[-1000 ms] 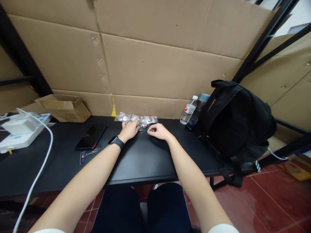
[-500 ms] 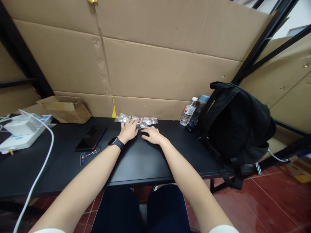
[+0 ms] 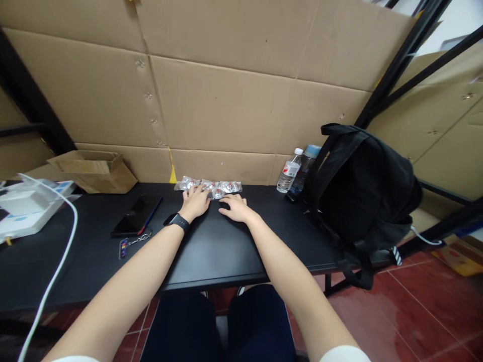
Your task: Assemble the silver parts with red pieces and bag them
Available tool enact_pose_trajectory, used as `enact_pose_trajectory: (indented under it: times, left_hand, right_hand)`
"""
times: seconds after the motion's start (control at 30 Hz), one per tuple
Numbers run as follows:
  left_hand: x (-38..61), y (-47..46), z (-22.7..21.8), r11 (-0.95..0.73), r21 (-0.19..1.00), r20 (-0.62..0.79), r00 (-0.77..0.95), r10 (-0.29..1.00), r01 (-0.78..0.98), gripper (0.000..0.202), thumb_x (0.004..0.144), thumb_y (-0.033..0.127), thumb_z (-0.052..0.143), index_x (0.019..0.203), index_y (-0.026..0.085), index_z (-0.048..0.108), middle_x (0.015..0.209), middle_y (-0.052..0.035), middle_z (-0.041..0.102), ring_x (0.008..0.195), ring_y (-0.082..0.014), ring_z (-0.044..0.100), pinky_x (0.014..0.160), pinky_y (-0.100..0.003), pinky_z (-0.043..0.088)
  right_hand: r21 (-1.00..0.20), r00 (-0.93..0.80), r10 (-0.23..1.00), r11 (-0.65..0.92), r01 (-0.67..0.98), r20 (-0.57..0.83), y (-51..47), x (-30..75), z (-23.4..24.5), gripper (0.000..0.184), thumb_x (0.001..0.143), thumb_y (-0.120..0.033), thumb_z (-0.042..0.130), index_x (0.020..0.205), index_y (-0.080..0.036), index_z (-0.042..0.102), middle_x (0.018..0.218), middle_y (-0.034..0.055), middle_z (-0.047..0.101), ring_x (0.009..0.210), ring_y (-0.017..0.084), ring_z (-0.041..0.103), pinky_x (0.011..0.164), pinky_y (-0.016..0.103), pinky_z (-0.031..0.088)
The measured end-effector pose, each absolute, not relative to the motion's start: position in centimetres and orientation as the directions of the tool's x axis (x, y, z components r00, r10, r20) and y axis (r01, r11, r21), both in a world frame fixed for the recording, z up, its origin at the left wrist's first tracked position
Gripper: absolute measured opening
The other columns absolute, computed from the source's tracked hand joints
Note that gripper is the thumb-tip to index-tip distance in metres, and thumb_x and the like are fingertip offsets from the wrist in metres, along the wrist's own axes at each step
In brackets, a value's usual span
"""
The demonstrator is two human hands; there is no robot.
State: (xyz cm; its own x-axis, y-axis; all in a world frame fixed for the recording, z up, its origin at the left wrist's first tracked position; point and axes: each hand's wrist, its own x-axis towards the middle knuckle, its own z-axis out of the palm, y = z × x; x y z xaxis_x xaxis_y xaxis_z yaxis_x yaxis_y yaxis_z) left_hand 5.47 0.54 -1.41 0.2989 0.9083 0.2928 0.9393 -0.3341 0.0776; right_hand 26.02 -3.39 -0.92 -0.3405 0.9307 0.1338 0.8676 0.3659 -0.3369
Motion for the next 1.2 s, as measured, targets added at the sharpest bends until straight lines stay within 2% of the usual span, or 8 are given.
enact_pose_trajectory:
  times: [0.3,0.53,0.7,0.77,0.83,0.93,1.03,1.2]
  left_hand:
    - [5.5,0.6,-1.2,-0.377,0.094,0.194,0.355,0.915,0.921,0.056,0.101,0.043,0.038,0.154,0.027,0.046,0.167,-0.0103,0.033,0.153,-0.0347,0.026,0.114,-0.061,0.031]
    - [5.4,0.6,-1.4,-0.372,0.110,0.129,0.358,0.925,0.922,0.059,0.102,0.046,0.032,0.158,0.029,0.040,0.171,-0.0092,0.024,0.156,-0.0373,0.019,0.115,-0.065,0.029]
    - [5.9,-0.3,-1.2,-0.358,0.112,0.153,0.340,0.928,0.927,0.064,0.101,0.042,0.038,0.162,0.023,0.031,0.172,-0.0136,0.017,0.157,-0.0395,0.015,0.119,-0.062,0.025]
    - [6.1,-0.8,-0.9,-0.358,0.130,0.138,0.340,0.930,0.925,0.067,0.100,0.044,0.042,0.162,0.025,0.030,0.172,-0.0134,0.017,0.156,-0.0428,0.013,0.119,-0.065,0.023]
    - [6.4,-1.3,-0.7,-0.402,0.151,0.091,0.392,0.916,0.903,0.066,0.099,0.049,0.045,0.161,0.030,0.032,0.172,-0.0111,0.020,0.156,-0.0444,0.013,0.117,-0.070,0.021]
    - [7.0,-1.8,-0.8,-0.568,0.184,0.064,0.566,0.822,0.802,0.061,0.100,0.056,0.042,0.158,0.036,0.039,0.171,-0.0066,0.023,0.157,-0.0403,0.015,0.118,-0.071,0.017]
    - [7.7,-2.1,-1.1,-0.610,0.215,0.012,0.622,0.783,0.763,0.060,0.103,0.057,0.032,0.159,0.038,0.036,0.172,-0.0046,0.022,0.158,-0.0391,0.007,0.116,-0.074,0.016]
    - [8.0,-2.3,-1.0,-0.570,0.225,-0.095,0.600,0.795,0.790,0.061,0.103,0.059,0.028,0.161,0.042,0.030,0.173,-0.0014,0.015,0.159,-0.0411,0.002,0.113,-0.078,0.016]
  right_hand:
    - [-0.335,-0.368,0.926,0.374,0.865,0.084,-4.0,26.1,0.0,0.048,0.097,-0.052,0.059,0.141,-0.034,0.061,0.159,0.0062,0.047,0.139,0.035,0.040,0.108,0.055,0.034]
    - [-0.349,-0.357,0.933,0.349,0.870,0.042,-4.3,26.4,0.6,0.048,0.095,-0.051,0.062,0.140,-0.035,0.061,0.161,0.0070,0.044,0.144,0.037,0.037,0.111,0.060,0.034]
    - [-0.341,-0.291,0.956,0.283,0.896,0.028,-4.0,27.2,0.8,0.058,0.093,-0.047,0.062,0.147,-0.026,0.055,0.158,0.0129,0.045,0.141,0.034,0.045,0.113,0.050,0.038]
    - [-0.321,-0.195,0.981,0.176,0.930,-0.026,-3.7,27.8,0.8,0.068,0.094,-0.052,0.059,0.154,-0.025,0.046,0.163,0.0144,0.038,0.147,0.036,0.038,0.117,0.052,0.033]
    - [-0.296,-0.091,0.991,0.057,0.954,-0.103,-3.5,28.6,0.8,0.080,0.092,-0.065,0.056,0.160,-0.028,0.036,0.171,0.0125,0.021,0.156,0.041,0.020,0.120,0.060,0.023]
    - [-0.268,0.010,0.978,-0.067,0.961,-0.208,-3.2,29.7,0.7,0.097,0.084,-0.081,0.053,0.164,-0.036,0.022,0.174,0.0062,-0.001,0.158,0.044,-0.003,0.120,0.068,0.008]
    - [-0.263,0.040,0.966,-0.109,0.959,-0.255,-3.1,30.3,0.6,0.102,0.081,-0.086,0.050,0.164,-0.038,0.017,0.174,0.0045,-0.003,0.158,0.043,-0.007,0.120,0.069,0.002]
    - [-0.276,0.024,0.969,-0.094,0.956,-0.248,-3.1,30.3,0.5,0.101,0.081,-0.085,0.051,0.164,-0.037,0.020,0.174,0.0053,0.001,0.158,0.044,-0.005,0.120,0.069,0.002]
